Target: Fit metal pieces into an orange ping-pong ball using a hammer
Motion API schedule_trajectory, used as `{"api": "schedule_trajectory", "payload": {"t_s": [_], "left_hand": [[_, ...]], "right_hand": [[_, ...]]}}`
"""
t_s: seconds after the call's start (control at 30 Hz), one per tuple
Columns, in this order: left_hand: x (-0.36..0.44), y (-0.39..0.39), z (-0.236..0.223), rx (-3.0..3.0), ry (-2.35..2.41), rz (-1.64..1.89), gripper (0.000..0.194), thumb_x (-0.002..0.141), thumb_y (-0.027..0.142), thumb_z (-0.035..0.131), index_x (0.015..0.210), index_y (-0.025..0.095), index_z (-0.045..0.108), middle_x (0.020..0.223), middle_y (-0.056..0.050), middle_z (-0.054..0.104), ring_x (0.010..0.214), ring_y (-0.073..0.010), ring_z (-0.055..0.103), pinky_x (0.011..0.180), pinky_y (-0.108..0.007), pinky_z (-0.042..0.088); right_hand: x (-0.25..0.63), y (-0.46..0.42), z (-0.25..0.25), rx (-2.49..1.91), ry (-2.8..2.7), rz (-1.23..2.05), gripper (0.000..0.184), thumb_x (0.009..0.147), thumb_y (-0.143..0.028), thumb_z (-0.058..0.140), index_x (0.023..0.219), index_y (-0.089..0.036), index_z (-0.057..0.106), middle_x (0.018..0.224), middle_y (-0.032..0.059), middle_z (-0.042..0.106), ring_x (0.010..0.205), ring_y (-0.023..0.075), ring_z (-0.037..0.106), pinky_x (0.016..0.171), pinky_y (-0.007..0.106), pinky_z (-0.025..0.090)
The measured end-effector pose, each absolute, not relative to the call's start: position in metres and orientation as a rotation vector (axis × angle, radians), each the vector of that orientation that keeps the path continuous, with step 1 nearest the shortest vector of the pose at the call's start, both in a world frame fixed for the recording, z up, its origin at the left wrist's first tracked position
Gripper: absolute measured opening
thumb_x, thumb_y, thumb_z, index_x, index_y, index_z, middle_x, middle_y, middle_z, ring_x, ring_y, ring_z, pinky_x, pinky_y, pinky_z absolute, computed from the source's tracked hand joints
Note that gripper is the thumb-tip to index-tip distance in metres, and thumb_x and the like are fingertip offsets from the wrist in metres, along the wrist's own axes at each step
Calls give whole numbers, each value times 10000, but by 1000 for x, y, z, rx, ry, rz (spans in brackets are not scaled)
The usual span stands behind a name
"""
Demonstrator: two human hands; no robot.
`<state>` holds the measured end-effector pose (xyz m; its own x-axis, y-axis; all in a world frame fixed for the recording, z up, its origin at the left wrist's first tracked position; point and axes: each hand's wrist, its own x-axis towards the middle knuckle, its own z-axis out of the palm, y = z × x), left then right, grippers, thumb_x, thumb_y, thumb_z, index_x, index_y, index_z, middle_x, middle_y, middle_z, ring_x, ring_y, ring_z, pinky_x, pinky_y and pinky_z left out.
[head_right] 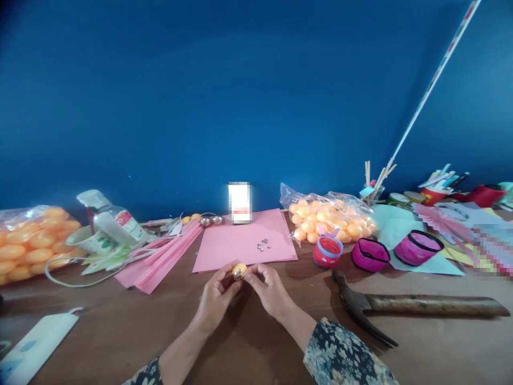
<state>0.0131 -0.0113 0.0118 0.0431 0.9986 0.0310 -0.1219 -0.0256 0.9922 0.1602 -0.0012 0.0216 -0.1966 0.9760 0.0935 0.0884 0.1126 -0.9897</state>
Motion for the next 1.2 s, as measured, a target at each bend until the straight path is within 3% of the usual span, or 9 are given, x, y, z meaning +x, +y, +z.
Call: {"api": "schedule_trajectory", "payload": {"t_s": [1.2], "left_hand": [[13,-11,11,1173,1092,1281,442,678,239,619,1103,151,533,1080,-94,613,1006,-223,561,914,-365,411]], "right_hand": [[161,-2,23,-1134,-1531,1189,274,779,-396,503,727,-140,585,635,-11,527,599,103,431,566,213,360]]}}
